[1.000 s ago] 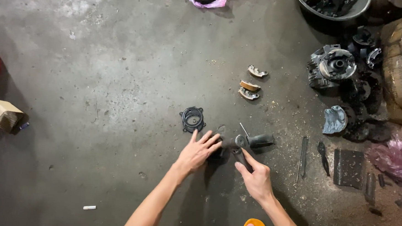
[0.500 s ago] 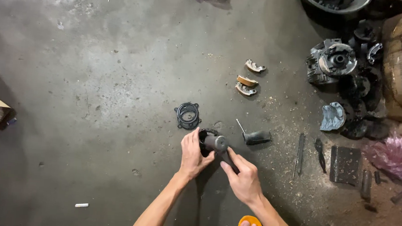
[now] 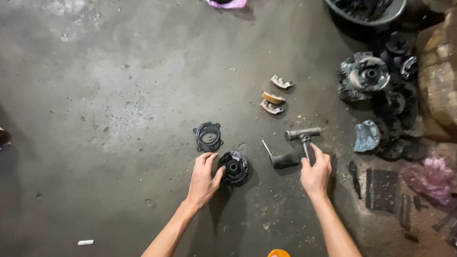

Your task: Disassembling and inspecting motorcycle engine components using a hammer and punch

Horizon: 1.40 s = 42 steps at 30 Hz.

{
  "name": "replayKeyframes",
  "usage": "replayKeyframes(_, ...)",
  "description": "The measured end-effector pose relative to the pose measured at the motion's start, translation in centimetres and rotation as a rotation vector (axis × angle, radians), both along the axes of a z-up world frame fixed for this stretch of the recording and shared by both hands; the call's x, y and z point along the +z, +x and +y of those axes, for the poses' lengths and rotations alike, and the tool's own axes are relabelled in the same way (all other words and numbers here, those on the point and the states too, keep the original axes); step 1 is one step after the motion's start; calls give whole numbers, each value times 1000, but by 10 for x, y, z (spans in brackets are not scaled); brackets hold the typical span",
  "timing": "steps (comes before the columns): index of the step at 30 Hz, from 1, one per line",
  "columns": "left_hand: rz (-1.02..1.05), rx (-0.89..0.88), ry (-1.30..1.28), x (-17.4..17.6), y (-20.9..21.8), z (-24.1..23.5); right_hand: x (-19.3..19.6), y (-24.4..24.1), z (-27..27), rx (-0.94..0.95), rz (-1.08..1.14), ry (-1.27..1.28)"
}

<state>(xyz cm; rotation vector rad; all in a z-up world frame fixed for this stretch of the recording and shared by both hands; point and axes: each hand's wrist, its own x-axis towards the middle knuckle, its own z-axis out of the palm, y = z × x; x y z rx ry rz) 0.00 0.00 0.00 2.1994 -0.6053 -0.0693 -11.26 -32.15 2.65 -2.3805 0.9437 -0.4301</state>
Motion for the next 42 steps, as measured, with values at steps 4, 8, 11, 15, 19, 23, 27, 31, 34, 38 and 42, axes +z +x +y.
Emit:
replayKeyframes(4,232,48,-49,0,0,-5,-74,-14,-43,12,112,-58)
replayKeyframes(8,423,74,20,-43,1,-6,-61,17,-24,215,71,-535)
replayKeyframes(11,522,103,107,-54,9,-10,-43,61,34,532,-7,-387)
replayKeyframes(15,639,210,138,-58,5,-20,-11,110,91,756,599,36)
replayKeyframes(19,695,337,113,-80,4,-15,-58,120,97,607,724,152)
replayKeyframes(23,642,336,27,-46,11,-6,-45,110,89,494,608,417)
replayKeyframes(27,645,321,50,-22,11,-20,1,105,102,491,603,355)
replayKeyframes(31,631,313,67,-30,23,-13,-8,98,96,397,505,459)
replayKeyframes(34,648,235,-6,-32,29,-14,-7,104,93,458,432,521)
replayKeyframes(38,655,255,26,-44,29,-10,-22,96,91,422,414,475)
replayKeyframes(42,654,263,35,-37,23,-15,-37,91,95,446,433,474)
